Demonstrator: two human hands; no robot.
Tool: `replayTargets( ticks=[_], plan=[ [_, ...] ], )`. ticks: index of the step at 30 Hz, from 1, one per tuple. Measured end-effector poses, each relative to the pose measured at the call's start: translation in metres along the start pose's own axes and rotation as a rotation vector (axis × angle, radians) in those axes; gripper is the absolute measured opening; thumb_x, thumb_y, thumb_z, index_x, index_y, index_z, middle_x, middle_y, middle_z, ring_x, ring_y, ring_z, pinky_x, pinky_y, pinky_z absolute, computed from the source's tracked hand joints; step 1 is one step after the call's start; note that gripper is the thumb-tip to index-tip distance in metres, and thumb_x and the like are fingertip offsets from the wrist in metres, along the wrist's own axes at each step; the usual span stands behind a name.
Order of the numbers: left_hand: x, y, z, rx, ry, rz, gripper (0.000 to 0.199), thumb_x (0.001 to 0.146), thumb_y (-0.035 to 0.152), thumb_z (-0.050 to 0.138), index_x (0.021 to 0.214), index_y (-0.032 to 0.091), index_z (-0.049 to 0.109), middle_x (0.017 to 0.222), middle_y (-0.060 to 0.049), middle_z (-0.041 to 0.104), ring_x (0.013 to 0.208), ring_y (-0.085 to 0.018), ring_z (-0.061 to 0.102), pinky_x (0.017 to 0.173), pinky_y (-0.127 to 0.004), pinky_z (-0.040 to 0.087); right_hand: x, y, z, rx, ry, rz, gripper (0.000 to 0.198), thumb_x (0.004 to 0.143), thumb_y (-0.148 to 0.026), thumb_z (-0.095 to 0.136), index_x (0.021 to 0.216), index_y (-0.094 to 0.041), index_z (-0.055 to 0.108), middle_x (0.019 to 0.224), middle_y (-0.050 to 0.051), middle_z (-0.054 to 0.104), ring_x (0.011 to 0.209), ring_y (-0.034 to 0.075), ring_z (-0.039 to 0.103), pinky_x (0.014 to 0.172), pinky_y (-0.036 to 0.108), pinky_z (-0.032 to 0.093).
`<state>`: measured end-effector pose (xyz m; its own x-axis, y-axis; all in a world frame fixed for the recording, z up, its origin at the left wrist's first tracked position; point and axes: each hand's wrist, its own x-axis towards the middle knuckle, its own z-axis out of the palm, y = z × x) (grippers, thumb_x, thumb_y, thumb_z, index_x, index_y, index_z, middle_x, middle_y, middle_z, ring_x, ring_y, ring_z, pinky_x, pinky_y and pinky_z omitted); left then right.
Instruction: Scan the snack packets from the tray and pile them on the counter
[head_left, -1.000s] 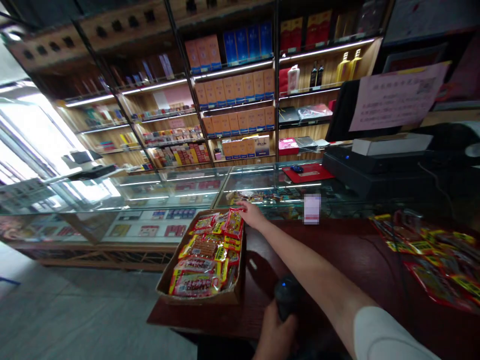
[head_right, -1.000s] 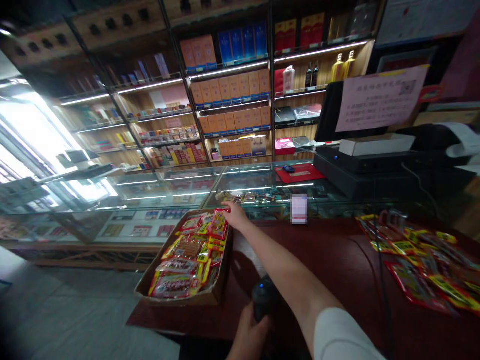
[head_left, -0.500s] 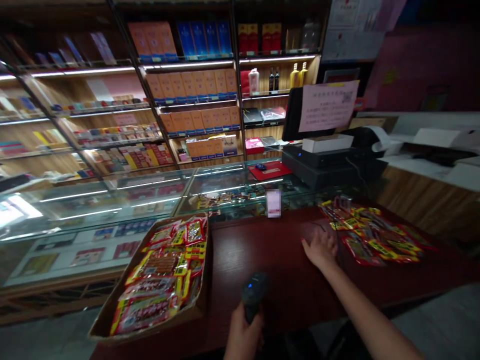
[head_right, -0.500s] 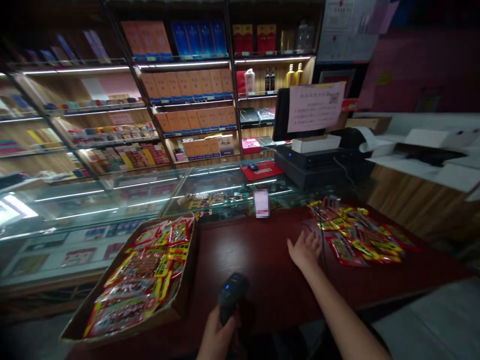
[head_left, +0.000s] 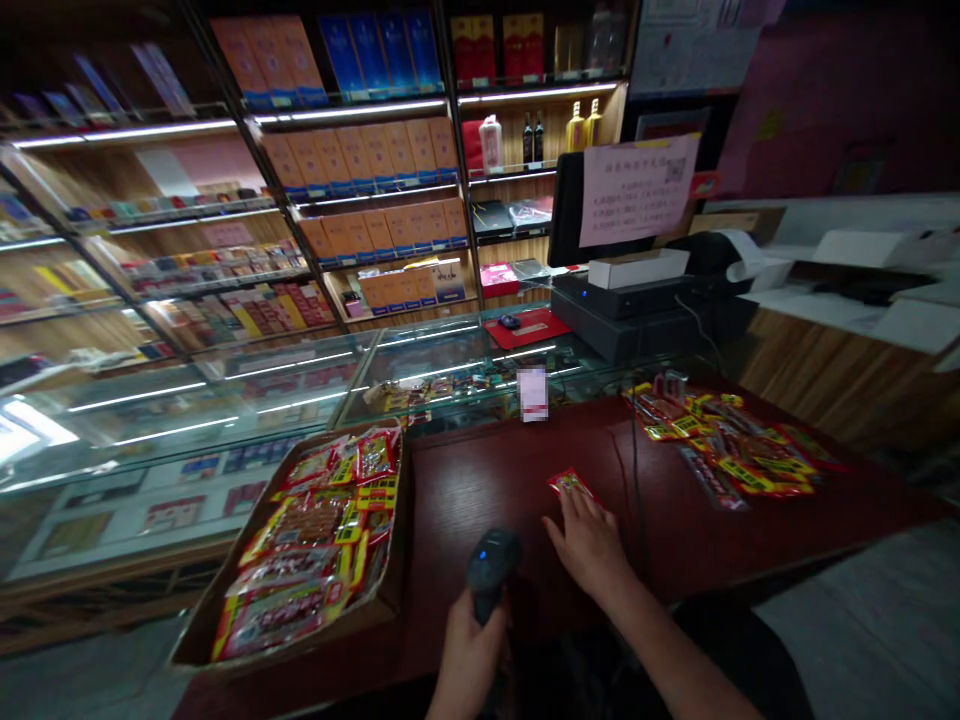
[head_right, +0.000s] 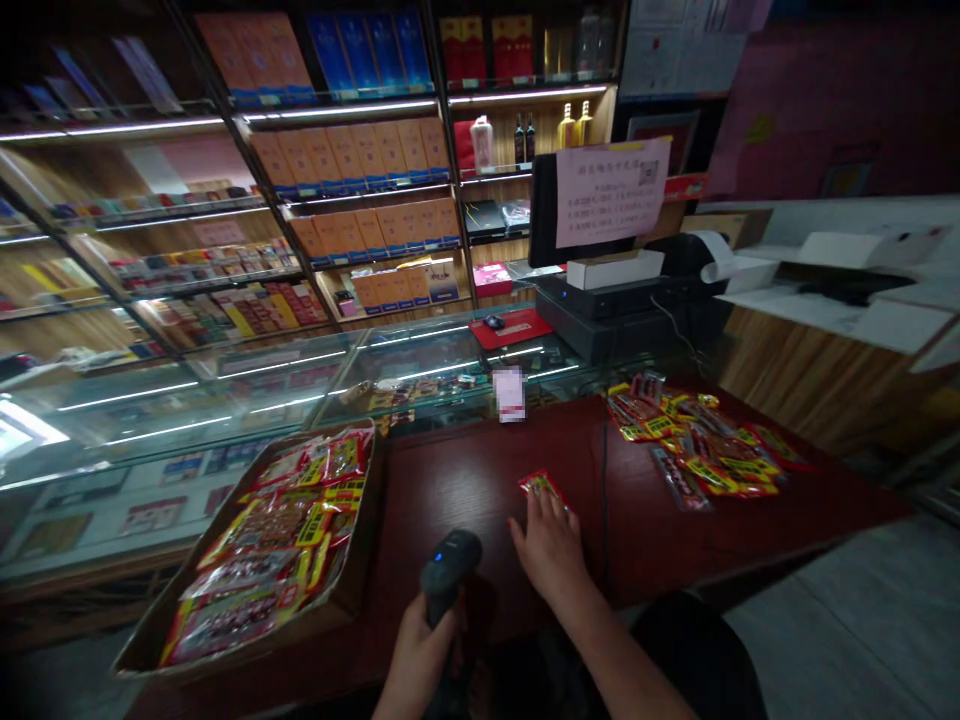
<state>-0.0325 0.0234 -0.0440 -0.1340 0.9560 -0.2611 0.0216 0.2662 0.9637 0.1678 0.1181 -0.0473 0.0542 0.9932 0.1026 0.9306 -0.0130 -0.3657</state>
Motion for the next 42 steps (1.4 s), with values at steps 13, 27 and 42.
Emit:
replayTargets(
  ticks=[13,27,42],
  plan=[
    [-0.001,-0.005,-0.002,0.029,-0.055,0.022,0.025,0.071,0.036,0.066,0.083,0.015,0.061,0.050,0.006,0.052,0.038,-0.011,0.048,0.038,-0.020,0.035,0.046,0.027,0.001,0.699,-0.193,0.112,0.018,0.092,-0.035,0.073,0.097,-0.018,0.073,0.092,0.001,0.077,0.087,0.019,0.073,0.089,0.041,0.057],
    [-0.005,-0.006,-0.008,0.096,-0.129,0.059,0.019,0.075,0.033,0.066,0.080,0.015,0.061,0.053,0.005,0.053,0.042,-0.010,0.048,0.043,-0.020,0.036,0.032,0.002,0.049,1.429,0.143,0.274,0.036,0.096,-0.048,0.064,0.115,-0.017,0.067,0.100,0.004,0.077,0.087,0.018,0.075,0.083,0.040,0.060],
    [-0.006,0.002,0.003,0.010,-0.039,-0.003,0.019,0.074,0.032,0.063,0.083,0.017,0.058,0.050,0.007,0.050,0.038,-0.010,0.047,0.038,-0.019,0.035,0.044,-0.037,0.020,1.458,-0.055,0.248,0.030,0.096,-0.039,0.065,0.117,-0.018,0.065,0.099,0.003,0.075,0.079,0.016,0.072,0.075,0.035,0.061]
  ],
)
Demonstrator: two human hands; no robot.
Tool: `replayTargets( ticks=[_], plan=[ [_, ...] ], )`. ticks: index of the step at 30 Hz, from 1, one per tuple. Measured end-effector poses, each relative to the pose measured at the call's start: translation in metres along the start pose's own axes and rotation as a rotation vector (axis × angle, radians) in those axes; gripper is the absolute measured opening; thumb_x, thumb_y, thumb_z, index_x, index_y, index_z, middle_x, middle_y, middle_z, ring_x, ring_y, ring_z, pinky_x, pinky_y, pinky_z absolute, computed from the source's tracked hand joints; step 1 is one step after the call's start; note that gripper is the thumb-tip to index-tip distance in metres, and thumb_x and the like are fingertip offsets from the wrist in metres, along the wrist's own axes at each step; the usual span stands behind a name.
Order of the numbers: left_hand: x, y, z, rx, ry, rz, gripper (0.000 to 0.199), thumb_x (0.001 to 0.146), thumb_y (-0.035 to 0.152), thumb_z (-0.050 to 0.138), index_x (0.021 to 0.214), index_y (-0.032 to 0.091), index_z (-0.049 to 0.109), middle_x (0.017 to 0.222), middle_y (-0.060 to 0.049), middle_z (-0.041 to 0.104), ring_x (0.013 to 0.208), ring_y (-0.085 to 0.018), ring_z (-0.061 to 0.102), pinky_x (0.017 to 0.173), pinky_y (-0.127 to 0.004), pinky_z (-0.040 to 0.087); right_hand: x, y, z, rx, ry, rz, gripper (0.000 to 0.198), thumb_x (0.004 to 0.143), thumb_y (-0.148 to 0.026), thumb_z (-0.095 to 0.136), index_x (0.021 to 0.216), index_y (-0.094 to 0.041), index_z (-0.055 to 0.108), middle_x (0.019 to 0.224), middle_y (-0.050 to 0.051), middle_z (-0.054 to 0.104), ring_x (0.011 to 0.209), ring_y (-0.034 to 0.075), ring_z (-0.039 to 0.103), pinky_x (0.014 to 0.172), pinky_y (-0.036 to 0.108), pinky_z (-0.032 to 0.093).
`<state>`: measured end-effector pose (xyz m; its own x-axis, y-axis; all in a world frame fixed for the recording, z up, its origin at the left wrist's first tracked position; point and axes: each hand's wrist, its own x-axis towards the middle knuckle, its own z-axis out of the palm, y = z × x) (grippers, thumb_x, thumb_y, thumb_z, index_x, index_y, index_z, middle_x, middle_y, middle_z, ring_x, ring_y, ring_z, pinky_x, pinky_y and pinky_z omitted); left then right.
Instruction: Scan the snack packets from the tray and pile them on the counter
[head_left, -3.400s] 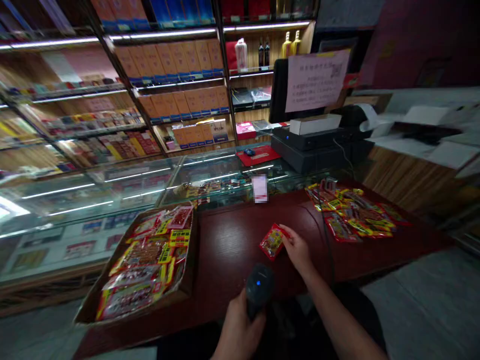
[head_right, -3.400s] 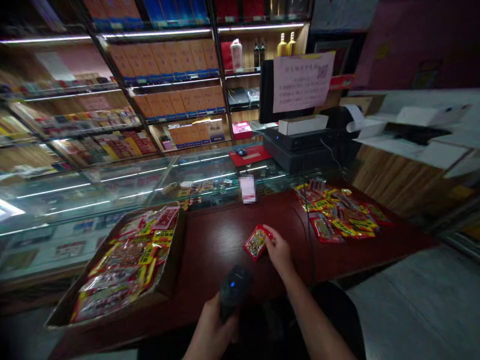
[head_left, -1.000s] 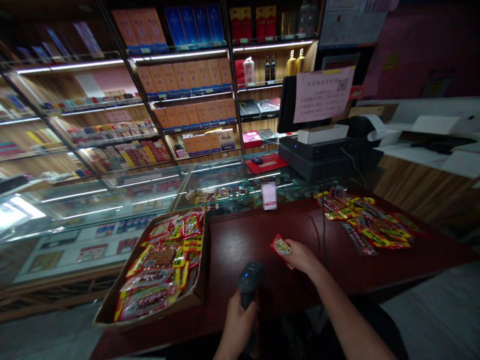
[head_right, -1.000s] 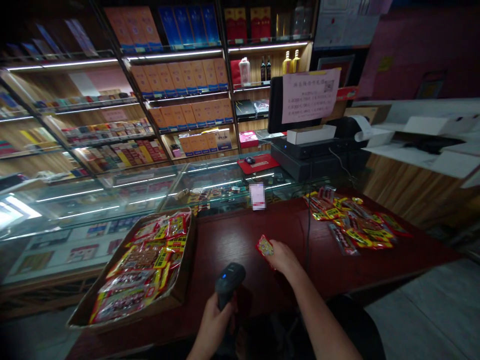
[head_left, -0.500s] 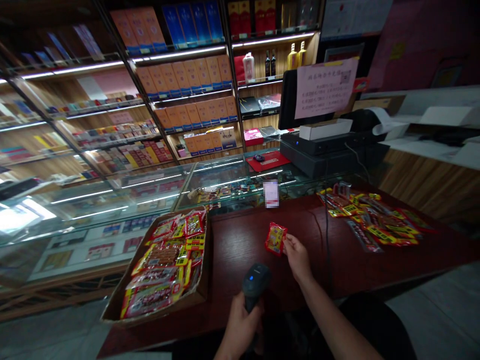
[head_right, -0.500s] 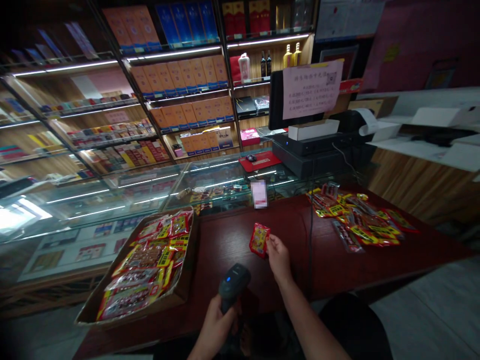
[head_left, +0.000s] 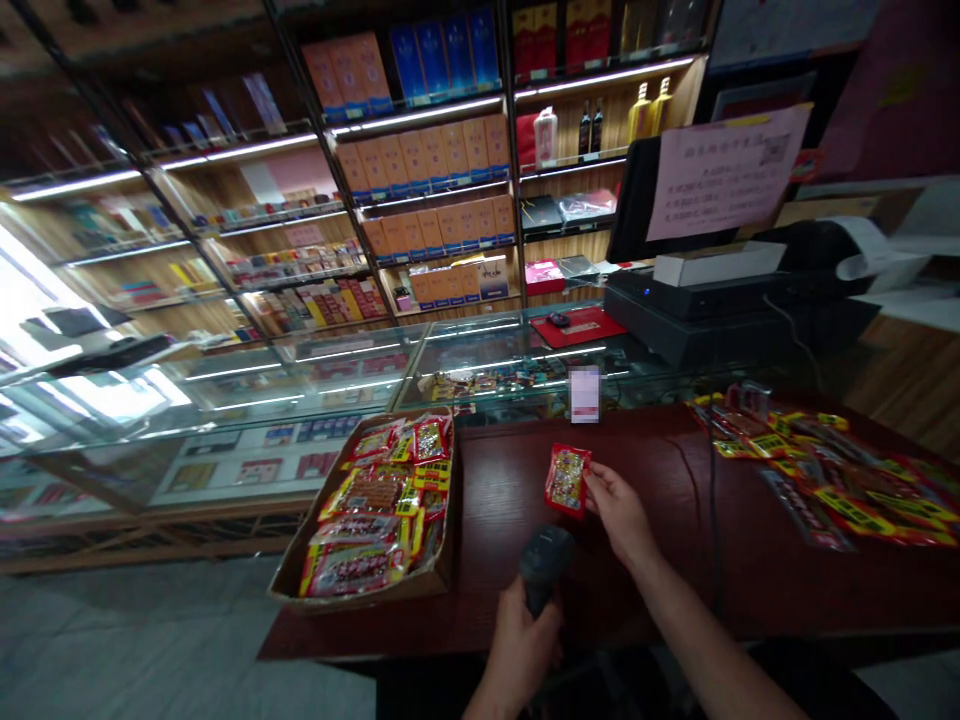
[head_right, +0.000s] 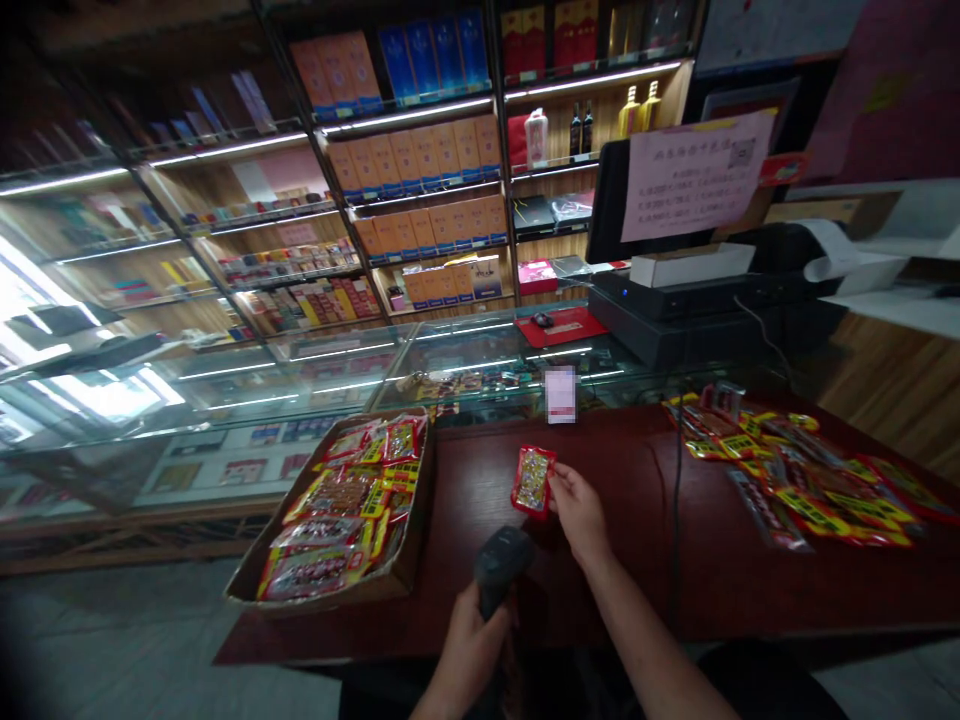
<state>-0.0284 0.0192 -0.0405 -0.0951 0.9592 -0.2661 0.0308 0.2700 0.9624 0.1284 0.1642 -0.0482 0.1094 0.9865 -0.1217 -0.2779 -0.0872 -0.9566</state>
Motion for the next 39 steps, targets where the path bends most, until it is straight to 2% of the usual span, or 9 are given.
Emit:
replayTargets(
  ticks=[3,10,14,17,20,24,28,33,39],
  plan=[
    [0.003,0.001,0.003,-0.018,0.024,-0.026,0.020,0.076,0.034,0.060,0.087,0.018,0.056,0.049,0.007,0.049,0.036,-0.010,0.046,0.035,-0.020,0.035,0.012,-0.019,0.054,-0.024,-0.156,0.027,0.028,0.098,-0.037,0.064,0.118,-0.017,0.065,0.101,0.003,0.074,0.080,0.015,0.072,0.074,0.034,0.061],
    [0.006,-0.010,0.002,-0.049,0.000,-0.003,0.023,0.073,0.025,0.057,0.094,0.015,0.058,0.055,0.006,0.053,0.038,-0.010,0.047,0.036,-0.020,0.037,0.057,-0.054,0.223,-0.187,-0.425,0.009,0.028,0.099,-0.038,0.064,0.117,-0.017,0.066,0.109,0.005,0.073,0.088,0.017,0.072,0.077,0.036,0.062],
    [0.008,-0.011,0.001,-0.056,0.041,-0.031,0.023,0.071,0.023,0.057,0.093,0.015,0.060,0.052,0.006,0.052,0.039,-0.011,0.047,0.037,-0.020,0.037,0.077,-0.057,0.255,-0.346,-0.396,-0.063,0.030,0.097,-0.037,0.066,0.119,-0.017,0.066,0.115,0.006,0.072,0.095,0.019,0.071,0.083,0.040,0.062],
    [0.004,-0.006,0.000,-0.041,0.045,0.001,0.020,0.071,0.025,0.061,0.089,0.015,0.062,0.056,0.005,0.055,0.042,-0.011,0.049,0.040,-0.020,0.037,0.085,-0.043,0.209,-0.492,-0.289,-0.131,0.030,0.097,-0.036,0.066,0.122,-0.018,0.066,0.121,0.007,0.071,0.104,0.021,0.070,0.090,0.044,0.060],
    [0.002,-0.003,-0.003,-0.031,0.025,-0.002,0.024,0.074,0.034,0.063,0.089,0.015,0.061,0.052,0.006,0.052,0.039,-0.010,0.047,0.038,-0.020,0.035,0.084,-0.027,0.113,-0.702,-0.083,-0.168,0.033,0.097,-0.034,0.067,0.126,-0.020,0.065,0.135,0.008,0.066,0.120,0.026,0.065,0.104,0.052,0.053],
    [0.007,-0.006,-0.004,-0.049,0.017,0.001,0.031,0.071,0.043,0.068,0.085,0.017,0.059,0.052,0.006,0.053,0.036,-0.010,0.047,0.036,-0.020,0.033,0.071,-0.026,-0.021,-1.025,0.330,-0.098,0.053,0.096,-0.035,0.067,0.145,-0.023,0.052,0.164,0.011,0.038,0.151,0.036,0.033,0.121,0.066,0.027],
    [0.013,-0.010,-0.002,-0.023,0.016,-0.027,0.028,0.069,0.042,0.068,0.080,0.018,0.058,0.045,0.007,0.050,0.034,-0.011,0.046,0.035,-0.020,0.033,0.076,-0.042,-0.106,-1.228,0.547,0.005,0.059,0.097,-0.040,0.064,0.150,-0.022,0.046,0.168,0.012,0.031,0.153,0.038,0.027,0.122,0.067,0.021],
    [0.012,-0.016,-0.001,-0.037,0.063,-0.005,0.035,0.070,0.048,0.072,0.082,0.017,0.059,0.048,0.006,0.053,0.034,-0.010,0.047,0.035,-0.019,0.033,0.097,-0.058,-0.144,-1.406,0.545,0.006,0.058,0.099,-0.044,0.060,0.150,-0.019,0.047,0.165,0.014,0.037,0.154,0.036,0.028,0.124,0.064,0.017],
    [0.013,-0.019,-0.003,-0.012,0.062,-0.007,0.042,0.069,0.053,0.074,0.082,0.017,0.059,0.051,0.004,0.058,0.035,-0.010,0.048,0.035,-0.020,0.034,0.040,-0.034,-0.113,-1.574,0.295,-0.170,0.054,0.101,-0.045,0.049,0.140,-0.008,0.058,0.152,0.023,0.055,0.149,0.036,0.039,0.124,0.064,0.006]
  ],
)
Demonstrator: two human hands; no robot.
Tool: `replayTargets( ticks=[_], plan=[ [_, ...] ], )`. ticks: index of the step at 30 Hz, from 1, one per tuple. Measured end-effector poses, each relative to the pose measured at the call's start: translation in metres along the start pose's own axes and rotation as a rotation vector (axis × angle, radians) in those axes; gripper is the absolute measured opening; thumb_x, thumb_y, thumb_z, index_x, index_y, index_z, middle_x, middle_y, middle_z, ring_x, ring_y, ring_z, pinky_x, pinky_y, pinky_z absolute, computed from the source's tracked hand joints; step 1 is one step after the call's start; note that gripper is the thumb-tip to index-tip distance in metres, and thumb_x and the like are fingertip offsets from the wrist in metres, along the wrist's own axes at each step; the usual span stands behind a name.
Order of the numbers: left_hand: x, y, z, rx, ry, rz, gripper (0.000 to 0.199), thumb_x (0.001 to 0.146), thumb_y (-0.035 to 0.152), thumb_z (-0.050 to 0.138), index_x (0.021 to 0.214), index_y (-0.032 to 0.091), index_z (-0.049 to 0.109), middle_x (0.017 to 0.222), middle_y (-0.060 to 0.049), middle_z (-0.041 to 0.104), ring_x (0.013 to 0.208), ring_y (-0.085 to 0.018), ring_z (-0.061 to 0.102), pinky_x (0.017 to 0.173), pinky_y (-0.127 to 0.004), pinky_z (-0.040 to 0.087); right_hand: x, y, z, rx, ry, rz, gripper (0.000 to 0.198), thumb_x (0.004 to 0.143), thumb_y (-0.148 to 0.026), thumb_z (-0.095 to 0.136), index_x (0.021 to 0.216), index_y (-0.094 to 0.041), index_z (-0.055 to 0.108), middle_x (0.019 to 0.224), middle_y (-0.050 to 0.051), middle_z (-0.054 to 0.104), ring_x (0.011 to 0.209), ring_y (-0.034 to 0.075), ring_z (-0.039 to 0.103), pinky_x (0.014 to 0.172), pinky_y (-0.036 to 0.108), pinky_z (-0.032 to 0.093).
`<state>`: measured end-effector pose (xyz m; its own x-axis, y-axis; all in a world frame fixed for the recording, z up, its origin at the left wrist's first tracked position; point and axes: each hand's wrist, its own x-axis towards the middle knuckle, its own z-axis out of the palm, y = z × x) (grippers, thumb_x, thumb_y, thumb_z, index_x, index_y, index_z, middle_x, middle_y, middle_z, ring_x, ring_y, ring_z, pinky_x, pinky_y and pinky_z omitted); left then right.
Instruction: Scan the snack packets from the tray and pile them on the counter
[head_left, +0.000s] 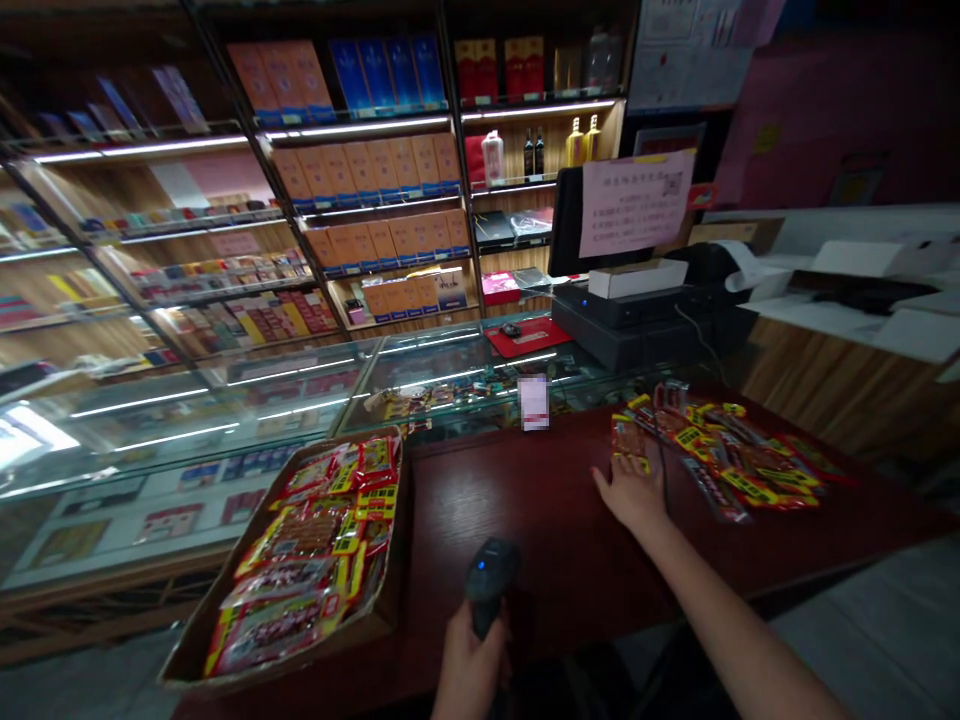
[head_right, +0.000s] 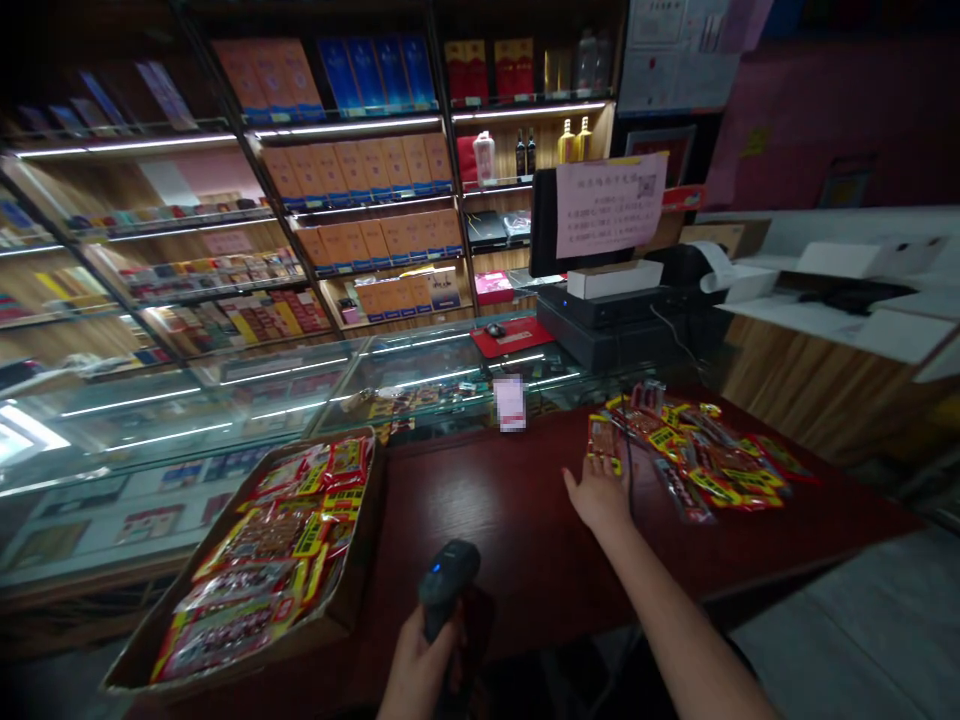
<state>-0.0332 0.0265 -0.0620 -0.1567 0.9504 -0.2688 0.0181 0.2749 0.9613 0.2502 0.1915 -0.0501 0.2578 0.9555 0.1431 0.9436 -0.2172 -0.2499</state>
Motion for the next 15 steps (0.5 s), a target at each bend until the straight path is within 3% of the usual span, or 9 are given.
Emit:
replayTargets(
  ticks=[3,6,9,12,15],
  plan=[
    [-0.001,0.004,-0.001,-0.007,-0.012,0.000,0.040,0.068,0.051,0.075,0.081,0.017,0.060,0.049,0.004,0.056,0.036,-0.011,0.048,0.037,-0.020,0.036,-0.064,-0.022,0.001,-0.007,-0.009,-0.150,0.054,0.099,-0.045,0.051,0.139,-0.009,0.059,0.150,0.023,0.056,0.140,0.038,0.049,0.122,0.069,0.008],
    [-0.003,0.006,-0.001,-0.006,-0.039,0.002,0.036,0.069,0.048,0.074,0.081,0.017,0.059,0.047,0.005,0.054,0.036,-0.011,0.047,0.038,-0.020,0.036,-0.101,-0.032,-0.004,0.013,0.001,-0.186,0.044,0.099,-0.048,0.050,0.124,-0.015,0.066,0.140,0.019,0.064,0.130,0.034,0.057,0.114,0.056,0.036],
    [-0.002,0.003,-0.001,-0.010,-0.044,0.013,0.037,0.071,0.050,0.073,0.083,0.017,0.059,0.050,0.005,0.056,0.036,-0.010,0.047,0.037,-0.020,0.036,-0.092,-0.032,-0.009,0.032,0.051,-0.093,0.044,0.101,-0.048,0.046,0.125,-0.014,0.063,0.137,0.022,0.062,0.123,0.035,0.062,0.097,0.046,0.050],
    [-0.003,0.001,-0.001,-0.010,-0.031,0.020,0.038,0.072,0.050,0.072,0.085,0.017,0.059,0.050,0.005,0.055,0.036,-0.010,0.047,0.037,-0.020,0.034,-0.061,-0.028,-0.007,0.058,0.073,-0.018,0.056,0.099,-0.046,0.049,0.140,-0.007,0.050,0.133,0.028,0.061,0.120,0.043,0.060,0.093,0.056,0.050],
    [-0.006,0.004,-0.002,0.003,-0.059,0.021,0.036,0.072,0.048,0.073,0.084,0.017,0.059,0.049,0.006,0.053,0.037,-0.010,0.046,0.038,-0.020,0.034,-0.038,-0.023,-0.002,0.127,0.032,-0.044,0.056,0.095,-0.034,0.056,0.143,-0.006,0.046,0.124,0.026,0.065,0.118,0.045,0.061,0.095,0.061,0.050]
  ],
)
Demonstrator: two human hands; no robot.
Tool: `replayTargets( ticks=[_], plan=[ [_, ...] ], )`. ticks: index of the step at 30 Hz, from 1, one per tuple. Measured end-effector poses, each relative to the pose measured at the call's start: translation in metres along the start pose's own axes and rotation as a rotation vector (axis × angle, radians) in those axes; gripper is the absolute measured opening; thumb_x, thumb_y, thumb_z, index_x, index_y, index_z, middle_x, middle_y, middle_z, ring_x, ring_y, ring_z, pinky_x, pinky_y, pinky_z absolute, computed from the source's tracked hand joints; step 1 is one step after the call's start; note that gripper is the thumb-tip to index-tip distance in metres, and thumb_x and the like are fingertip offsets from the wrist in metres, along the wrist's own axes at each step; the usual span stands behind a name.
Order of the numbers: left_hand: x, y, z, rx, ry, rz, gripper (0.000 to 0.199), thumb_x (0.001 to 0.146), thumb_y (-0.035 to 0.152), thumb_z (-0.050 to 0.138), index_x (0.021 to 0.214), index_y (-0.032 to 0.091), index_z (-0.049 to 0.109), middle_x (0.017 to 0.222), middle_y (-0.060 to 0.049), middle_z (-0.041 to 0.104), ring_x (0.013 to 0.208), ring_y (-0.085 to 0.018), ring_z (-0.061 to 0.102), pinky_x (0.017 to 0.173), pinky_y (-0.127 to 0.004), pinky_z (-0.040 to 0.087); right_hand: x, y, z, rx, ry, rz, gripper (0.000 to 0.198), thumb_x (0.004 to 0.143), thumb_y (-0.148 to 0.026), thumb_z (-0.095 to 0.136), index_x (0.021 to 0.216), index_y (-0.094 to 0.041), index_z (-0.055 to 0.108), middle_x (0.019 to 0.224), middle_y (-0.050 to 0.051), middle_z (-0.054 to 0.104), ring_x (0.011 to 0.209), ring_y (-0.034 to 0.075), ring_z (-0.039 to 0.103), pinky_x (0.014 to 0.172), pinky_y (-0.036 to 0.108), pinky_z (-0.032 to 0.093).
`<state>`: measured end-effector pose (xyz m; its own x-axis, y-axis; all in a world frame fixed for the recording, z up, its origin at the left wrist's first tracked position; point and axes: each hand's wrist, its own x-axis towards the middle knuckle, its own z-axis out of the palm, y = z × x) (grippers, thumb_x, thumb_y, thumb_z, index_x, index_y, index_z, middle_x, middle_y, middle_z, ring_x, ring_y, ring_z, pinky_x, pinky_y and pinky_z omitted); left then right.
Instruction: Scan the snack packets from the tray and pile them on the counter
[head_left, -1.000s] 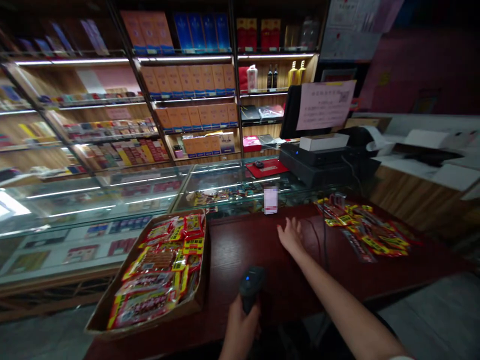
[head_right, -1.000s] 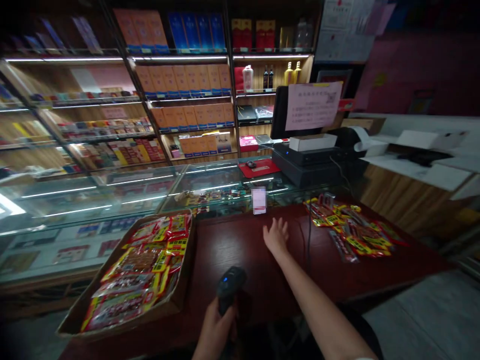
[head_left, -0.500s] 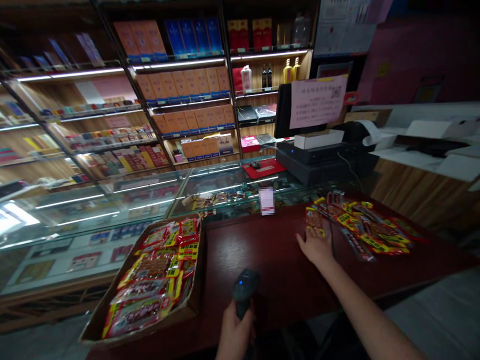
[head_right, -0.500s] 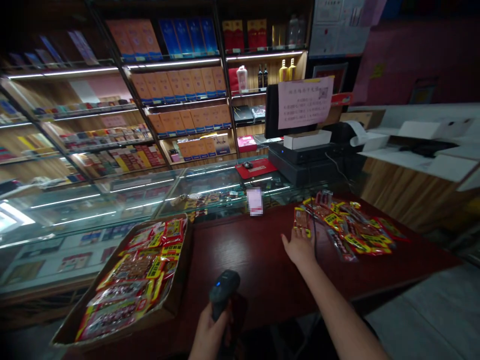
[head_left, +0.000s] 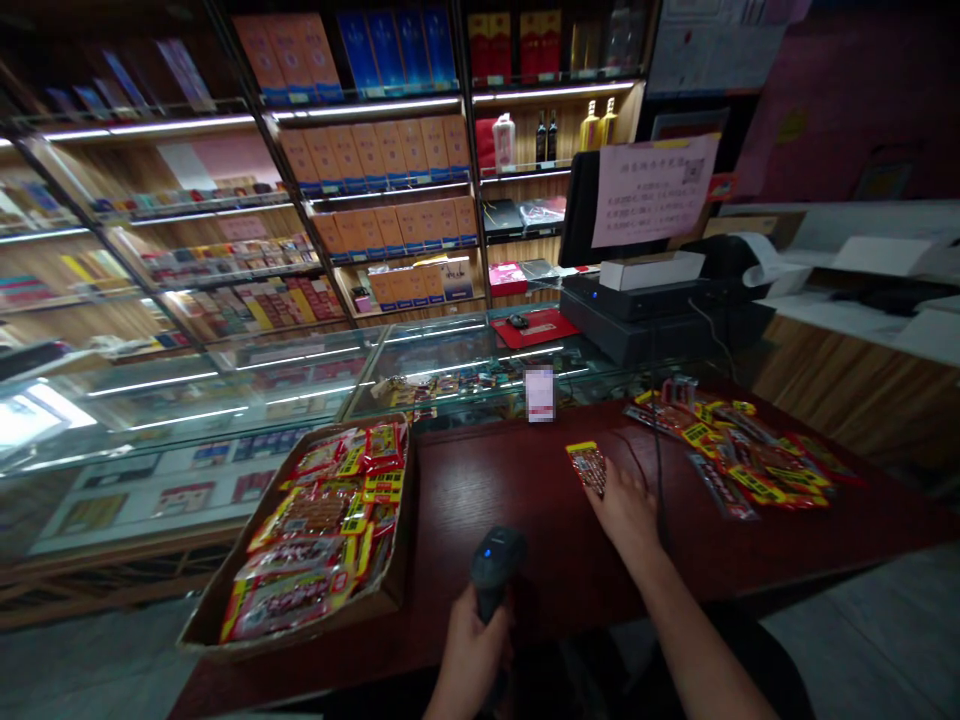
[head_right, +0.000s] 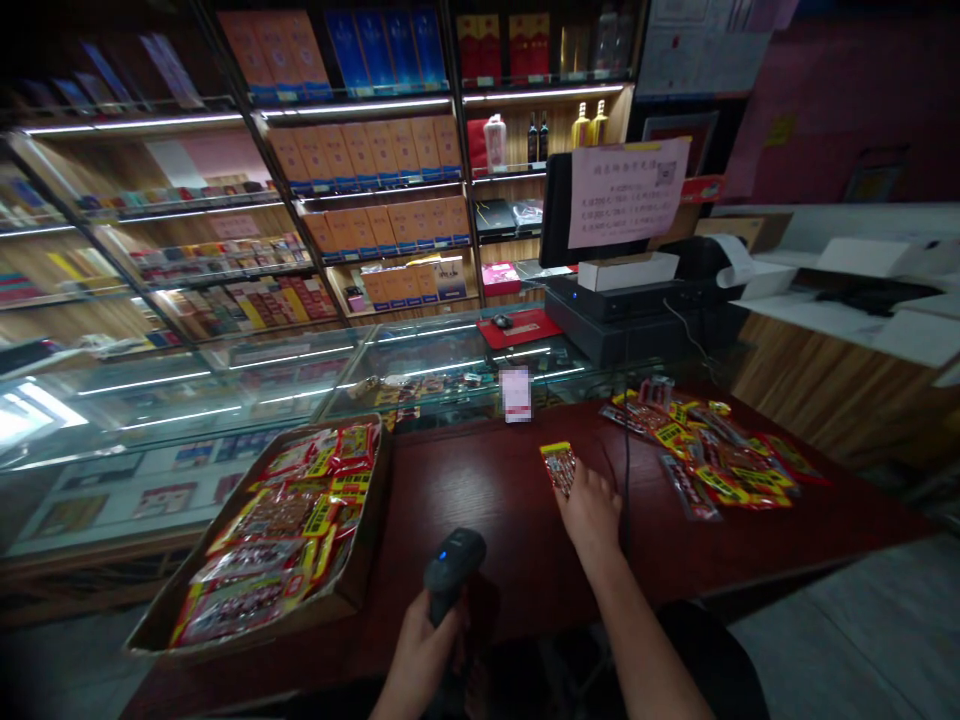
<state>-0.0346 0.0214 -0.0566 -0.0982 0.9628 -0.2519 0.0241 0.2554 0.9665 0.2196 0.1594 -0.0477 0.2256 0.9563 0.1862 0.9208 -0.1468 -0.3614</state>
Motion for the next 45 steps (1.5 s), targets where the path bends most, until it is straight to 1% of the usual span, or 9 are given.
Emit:
replayTargets(
  ticks=[5,7,11,15,21,27,33,40,45],
  plan=[
    [-0.005,0.006,-0.005,0.073,-0.117,0.054,0.027,0.075,0.040,0.071,0.077,0.016,0.061,0.049,0.005,0.051,0.042,-0.010,0.048,0.043,-0.020,0.036,0.001,0.008,-0.002,0.215,-0.110,-0.212,0.072,0.085,-0.009,0.053,0.154,-0.020,0.034,0.137,0.013,0.054,0.124,0.023,0.063,0.106,0.035,0.050],
    [-0.005,0.006,-0.007,0.094,-0.127,0.061,0.023,0.075,0.037,0.071,0.076,0.016,0.061,0.051,0.005,0.051,0.042,-0.010,0.047,0.043,-0.020,0.036,-0.004,0.010,-0.006,0.279,-0.151,-0.313,0.077,0.082,-0.005,0.049,0.154,-0.029,0.035,0.139,0.007,0.052,0.126,0.018,0.061,0.109,0.032,0.047],
    [-0.006,0.008,-0.007,0.083,-0.131,0.039,0.020,0.074,0.033,0.070,0.076,0.016,0.061,0.052,0.005,0.051,0.042,-0.010,0.047,0.043,-0.020,0.035,-0.013,0.011,-0.011,0.343,-0.206,-0.428,0.078,0.081,-0.004,0.046,0.152,-0.034,0.040,0.141,0.004,0.050,0.127,0.019,0.060,0.111,0.034,0.046],
    [-0.010,0.015,-0.006,0.081,-0.134,0.032,0.018,0.072,0.032,0.069,0.074,0.016,0.059,0.052,0.005,0.049,0.042,-0.009,0.046,0.043,-0.020,0.035,-0.015,0.010,-0.007,0.377,-0.229,-0.461,0.074,0.080,-0.004,0.045,0.151,-0.028,0.043,0.142,0.007,0.050,0.131,0.021,0.056,0.113,0.035,0.044],
    [-0.011,0.013,-0.005,0.078,-0.118,0.017,0.019,0.072,0.032,0.068,0.075,0.017,0.058,0.050,0.006,0.047,0.041,-0.009,0.044,0.042,-0.020,0.034,-0.016,0.006,-0.005,0.409,-0.257,-0.501,0.077,0.080,-0.004,0.045,0.153,-0.028,0.040,0.141,0.007,0.049,0.133,0.019,0.055,0.117,0.035,0.041],
    [-0.011,0.004,-0.004,0.041,-0.067,0.052,0.022,0.073,0.035,0.069,0.077,0.016,0.058,0.054,0.005,0.048,0.044,-0.009,0.045,0.043,-0.020,0.036,-0.023,-0.006,-0.016,0.420,-0.277,-0.537,0.078,0.080,-0.003,0.045,0.154,-0.028,0.039,0.142,0.006,0.050,0.135,0.018,0.052,0.118,0.034,0.040],
    [-0.012,0.009,-0.003,0.035,-0.045,0.059,0.021,0.074,0.033,0.071,0.076,0.015,0.061,0.055,0.005,0.051,0.044,-0.010,0.047,0.043,-0.020,0.038,-0.028,-0.015,-0.028,0.409,-0.302,-0.574,0.079,0.079,-0.002,0.046,0.153,-0.030,0.040,0.144,0.007,0.051,0.134,0.019,0.054,0.116,0.036,0.043],
    [-0.010,0.009,-0.003,0.050,-0.062,0.050,0.009,0.071,0.023,0.066,0.073,0.016,0.060,0.050,0.006,0.048,0.041,-0.009,0.046,0.041,-0.019,0.036,-0.031,-0.022,-0.034,0.401,-0.340,-0.618,0.077,0.080,-0.003,0.046,0.152,-0.029,0.042,0.144,0.007,0.052,0.135,0.020,0.053,0.117,0.039,0.042],
    [-0.009,0.013,-0.002,0.070,-0.079,0.040,0.010,0.073,0.023,0.066,0.078,0.015,0.062,0.049,0.006,0.050,0.040,-0.010,0.046,0.041,-0.019,0.035,-0.036,-0.034,-0.046,0.421,-0.364,-0.655,0.077,0.082,-0.003,0.046,0.154,-0.033,0.040,0.146,0.005,0.052,0.135,0.019,0.053,0.118,0.040,0.040]
  ],
)
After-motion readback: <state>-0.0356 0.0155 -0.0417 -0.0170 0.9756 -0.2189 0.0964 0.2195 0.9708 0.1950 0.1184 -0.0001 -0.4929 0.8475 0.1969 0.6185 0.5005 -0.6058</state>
